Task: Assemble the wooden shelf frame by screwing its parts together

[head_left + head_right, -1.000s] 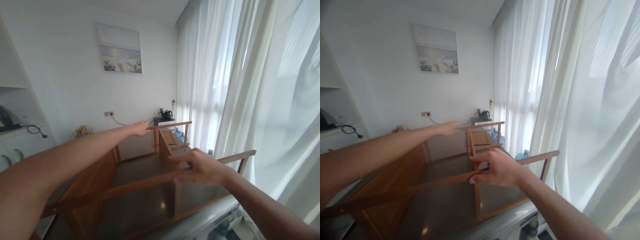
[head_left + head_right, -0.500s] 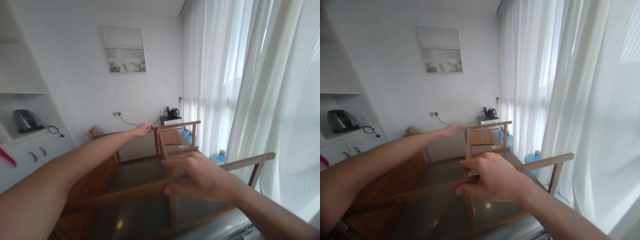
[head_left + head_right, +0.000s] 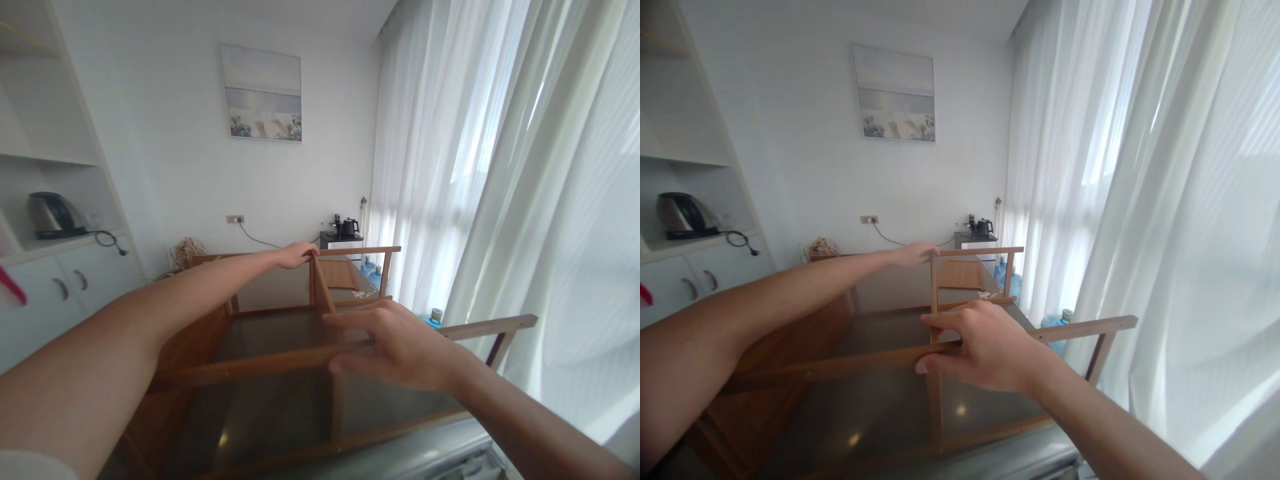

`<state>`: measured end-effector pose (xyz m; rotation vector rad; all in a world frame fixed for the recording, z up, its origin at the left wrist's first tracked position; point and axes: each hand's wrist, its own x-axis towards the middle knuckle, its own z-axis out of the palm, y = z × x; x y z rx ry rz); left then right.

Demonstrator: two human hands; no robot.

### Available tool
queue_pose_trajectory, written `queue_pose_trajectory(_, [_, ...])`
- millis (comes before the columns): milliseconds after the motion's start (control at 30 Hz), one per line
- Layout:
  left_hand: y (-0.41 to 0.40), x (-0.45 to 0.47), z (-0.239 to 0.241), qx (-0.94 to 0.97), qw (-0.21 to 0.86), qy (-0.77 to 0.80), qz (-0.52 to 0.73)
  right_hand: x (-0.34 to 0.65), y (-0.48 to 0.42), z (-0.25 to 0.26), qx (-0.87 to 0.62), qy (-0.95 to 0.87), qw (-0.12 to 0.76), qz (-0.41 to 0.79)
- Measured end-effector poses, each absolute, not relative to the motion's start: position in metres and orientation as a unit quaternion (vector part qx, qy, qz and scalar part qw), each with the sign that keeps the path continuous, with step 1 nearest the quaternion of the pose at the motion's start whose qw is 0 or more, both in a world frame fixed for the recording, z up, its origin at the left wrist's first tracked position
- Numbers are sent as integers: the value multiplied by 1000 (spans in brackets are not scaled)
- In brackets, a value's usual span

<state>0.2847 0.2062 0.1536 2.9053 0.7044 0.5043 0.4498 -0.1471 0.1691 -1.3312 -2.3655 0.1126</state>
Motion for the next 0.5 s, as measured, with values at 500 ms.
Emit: queue_pose_trajectory(500, [200, 287, 153, 937, 47, 273, 212, 447, -148, 169, -494, -846, 202, 25])
